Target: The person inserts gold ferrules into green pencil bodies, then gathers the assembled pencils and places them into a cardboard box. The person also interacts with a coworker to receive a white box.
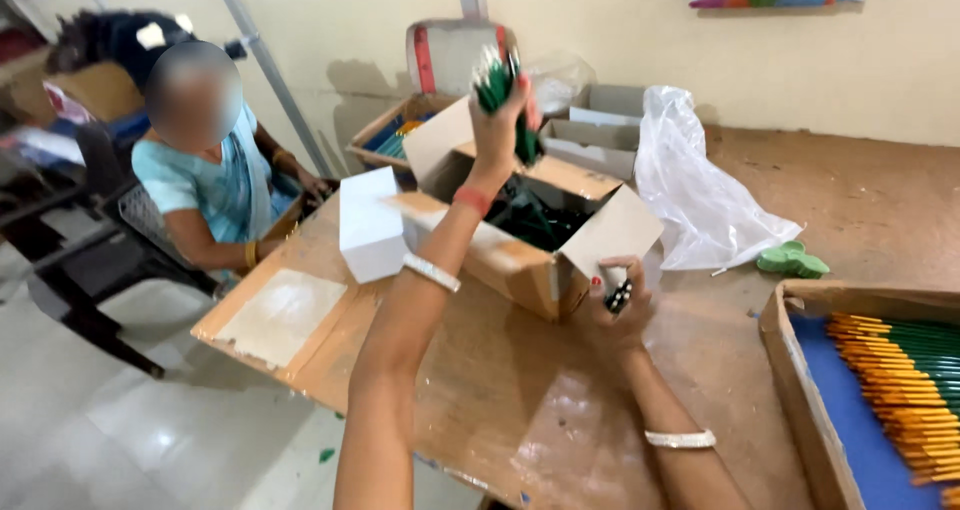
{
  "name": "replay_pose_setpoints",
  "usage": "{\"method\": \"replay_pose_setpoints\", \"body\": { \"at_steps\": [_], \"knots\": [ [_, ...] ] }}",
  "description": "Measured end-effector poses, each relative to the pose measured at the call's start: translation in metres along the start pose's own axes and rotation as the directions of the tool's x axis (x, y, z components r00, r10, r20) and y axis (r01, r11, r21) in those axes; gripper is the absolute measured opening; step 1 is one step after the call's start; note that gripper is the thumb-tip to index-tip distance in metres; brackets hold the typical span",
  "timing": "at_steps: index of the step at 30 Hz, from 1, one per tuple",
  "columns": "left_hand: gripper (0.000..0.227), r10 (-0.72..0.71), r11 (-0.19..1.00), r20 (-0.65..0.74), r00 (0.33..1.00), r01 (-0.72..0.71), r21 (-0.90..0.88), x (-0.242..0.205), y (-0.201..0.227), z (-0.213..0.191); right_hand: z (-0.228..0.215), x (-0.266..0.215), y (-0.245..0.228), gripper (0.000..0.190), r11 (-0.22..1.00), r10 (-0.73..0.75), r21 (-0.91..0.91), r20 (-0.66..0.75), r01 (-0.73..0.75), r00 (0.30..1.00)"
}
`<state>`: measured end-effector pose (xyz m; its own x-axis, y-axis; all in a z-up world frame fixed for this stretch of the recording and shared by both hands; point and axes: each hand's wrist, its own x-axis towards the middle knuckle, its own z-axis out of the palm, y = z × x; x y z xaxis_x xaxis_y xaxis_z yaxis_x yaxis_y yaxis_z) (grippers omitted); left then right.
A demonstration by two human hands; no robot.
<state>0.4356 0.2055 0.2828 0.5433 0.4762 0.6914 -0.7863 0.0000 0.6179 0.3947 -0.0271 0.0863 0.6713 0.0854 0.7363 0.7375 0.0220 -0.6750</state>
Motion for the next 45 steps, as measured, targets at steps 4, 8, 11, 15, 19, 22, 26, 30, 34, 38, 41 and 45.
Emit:
{"method": "replay_pose_setpoints", "body": {
  "at_steps": [4,8,11,15,19,22,26,30,34,38,41,45],
  "knots": [
    [0.012,-0.013,0.912,-0.059,0.998,-0.012,-0.410,-0.021,0.049,0.054,-0.002,-0.002,0.020,0.026,0.995,0.081,0.052,0.066,-0.084,0.995],
    [0.014,0.002,0.939,0.158,0.987,0.053,-0.340,-0.124,0.088,0.090,0.004,-0.022,0.058,0.023,0.968,0.001,0.249,-0.053,0.012,0.999],
    [0.010,-0.092,0.973,0.271,0.958,0.144,-0.181,-0.229,0.076,0.083,-0.020,-0.034,0.044,0.025,0.877,0.091,0.481,-0.146,-0.009,0.985],
    [0.008,-0.549,0.836,0.146,0.823,0.546,0.058,-0.365,-0.023,0.042,-0.063,-0.070,0.093,0.016,0.709,0.588,0.491,-0.014,-0.506,0.809],
    [0.012,-0.756,0.634,0.014,0.655,0.737,-0.233,-0.378,0.006,0.046,-0.097,-0.066,-0.011,0.014,0.586,0.704,0.482,0.096,-0.652,0.703],
    [0.017,-0.805,0.548,0.055,0.591,0.777,-0.310,-0.398,0.048,0.048,-0.124,-0.085,-0.043,0.011,0.358,0.827,0.345,0.315,-0.868,0.466],
    [0.032,-0.929,0.281,0.092,0.358,0.846,-0.452,-0.449,0.117,0.047,-0.160,-0.128,-0.112,0.013,0.084,0.691,0.529,0.579,-0.844,0.432],
    [0.034,-0.935,0.141,0.233,0.267,0.884,-0.446,-0.523,0.169,0.031,-0.189,-0.207,-0.182,0.020,0.109,0.547,0.519,0.681,-0.848,0.487],
    [0.030,-0.971,0.047,0.200,0.132,0.922,-0.384,-0.606,0.163,0.006,-0.213,-0.305,-0.198,0.021,-0.026,0.511,0.503,0.749,-0.864,0.421],
    [0.026,-0.996,-0.017,0.088,0.023,0.905,-0.425,-0.661,0.141,0.002,-0.218,-0.357,-0.187,0.026,0.148,0.856,-0.074,0.508,-0.986,0.090],
    [0.025,-0.998,0.068,-0.025,0.063,0.924,-0.376,-0.672,0.121,0.020,-0.197,-0.334,-0.174,0.030,0.445,0.876,-0.364,0.365,-0.818,0.314],
    [0.034,-0.969,0.201,-0.215,0.118,0.885,-0.420,-0.683,0.089,0.040,-0.165,-0.290,-0.172,0.047,0.325,0.928,-0.735,0.126,-0.595,0.351]
  ]
}}
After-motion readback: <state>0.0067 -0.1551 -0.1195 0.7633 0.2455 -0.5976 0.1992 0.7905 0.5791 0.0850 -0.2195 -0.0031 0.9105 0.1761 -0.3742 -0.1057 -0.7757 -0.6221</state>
